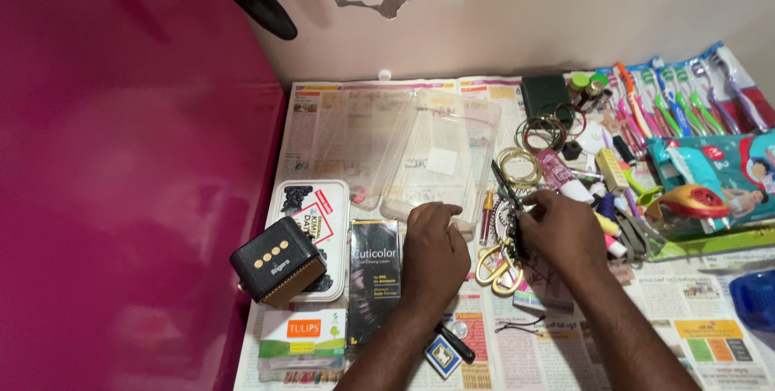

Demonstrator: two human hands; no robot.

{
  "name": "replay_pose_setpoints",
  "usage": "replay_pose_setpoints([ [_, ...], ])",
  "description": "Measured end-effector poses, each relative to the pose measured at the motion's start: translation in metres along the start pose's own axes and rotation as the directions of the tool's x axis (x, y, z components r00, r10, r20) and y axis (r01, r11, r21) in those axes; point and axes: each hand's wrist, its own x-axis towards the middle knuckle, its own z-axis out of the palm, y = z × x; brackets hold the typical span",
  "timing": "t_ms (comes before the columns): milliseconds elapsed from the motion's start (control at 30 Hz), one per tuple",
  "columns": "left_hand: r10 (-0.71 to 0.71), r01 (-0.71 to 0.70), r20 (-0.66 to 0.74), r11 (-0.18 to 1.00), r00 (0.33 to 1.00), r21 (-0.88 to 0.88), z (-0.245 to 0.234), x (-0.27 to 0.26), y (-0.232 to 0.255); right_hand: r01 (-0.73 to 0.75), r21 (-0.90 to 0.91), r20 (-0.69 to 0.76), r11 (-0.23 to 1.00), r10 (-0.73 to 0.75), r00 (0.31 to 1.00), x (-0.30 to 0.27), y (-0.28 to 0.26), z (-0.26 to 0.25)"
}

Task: The person picks up various bangles from a cluttered table, stacks them together in their hand, and then places the stack into a clear plastic container. The person handles multiple bangles of different colors and sizes.

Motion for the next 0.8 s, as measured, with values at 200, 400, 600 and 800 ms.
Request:
replay_pose_setpoints([
  [200,-0.013,0.013,-0.002,1.000,1.000,-0.017,0.000,0.002,0.003,-0.058,0.097,-0.039,0.994,0.062,0.997,-0.004,-0.010,-0.011],
  [400,-0.012,0.012,0.011,1.000,1.000,0.004,0.005,0.001,0.010,0.316,0.173,-0.516,0.933,-0.187,0.836,-0.014,-0.009,-0.003],
  [600,0.011,-0.003,0.138,0.998,0.990,-0.056,0.001,-0.004,0.022,0.429,0.191,-0.527,0.883,-0.276,0.804,-0.017,-0.017,0.013],
  [800,0.090,-0.086,-0.035,0.991,0.995,0.102,-0.018,0.012,0.015,0.499,0.192,-0.483,0.845,-0.361,0.798,-0.015,-0.024,0.015],
])
